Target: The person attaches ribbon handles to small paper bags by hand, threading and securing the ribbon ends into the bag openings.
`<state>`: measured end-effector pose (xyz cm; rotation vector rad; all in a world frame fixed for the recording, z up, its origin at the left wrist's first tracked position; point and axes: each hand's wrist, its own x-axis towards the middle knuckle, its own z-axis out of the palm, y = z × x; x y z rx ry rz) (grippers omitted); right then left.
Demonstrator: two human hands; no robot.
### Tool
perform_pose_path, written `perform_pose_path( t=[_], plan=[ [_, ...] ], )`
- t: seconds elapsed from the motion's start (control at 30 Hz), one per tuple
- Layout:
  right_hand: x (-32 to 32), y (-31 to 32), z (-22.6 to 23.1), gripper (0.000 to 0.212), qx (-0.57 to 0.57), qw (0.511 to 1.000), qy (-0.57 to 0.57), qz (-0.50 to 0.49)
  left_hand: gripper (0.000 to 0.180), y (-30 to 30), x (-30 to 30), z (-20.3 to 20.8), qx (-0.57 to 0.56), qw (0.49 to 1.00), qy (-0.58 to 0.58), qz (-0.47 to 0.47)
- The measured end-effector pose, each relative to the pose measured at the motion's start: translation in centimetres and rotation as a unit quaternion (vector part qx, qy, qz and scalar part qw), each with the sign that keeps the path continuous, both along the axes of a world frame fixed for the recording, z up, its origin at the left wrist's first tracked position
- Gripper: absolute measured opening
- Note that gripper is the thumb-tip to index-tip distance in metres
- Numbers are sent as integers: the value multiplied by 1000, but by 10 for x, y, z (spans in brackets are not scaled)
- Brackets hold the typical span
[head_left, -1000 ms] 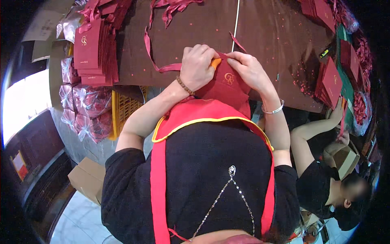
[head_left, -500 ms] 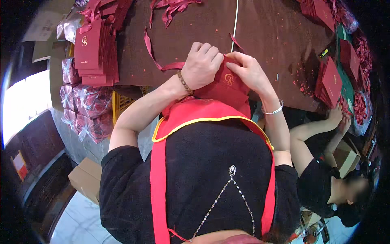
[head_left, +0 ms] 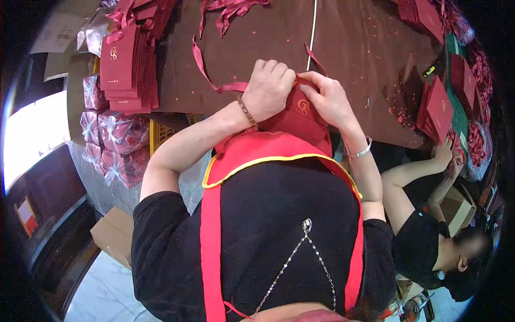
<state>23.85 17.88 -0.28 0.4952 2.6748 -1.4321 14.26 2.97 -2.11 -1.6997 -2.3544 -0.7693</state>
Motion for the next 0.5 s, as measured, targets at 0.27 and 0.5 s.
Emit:
perform_pose_path(
  t=[0.27, 0.5],
  plan=[
    [-1, -4, 5, 24, 8, 999, -33, 1, 11, 0, 0, 0, -14, 998, 56, -13],
    [-2, -6, 12, 20, 1, 999, 36, 29, 18, 8, -40, 21, -69, 959, -276, -8]
  ],
)
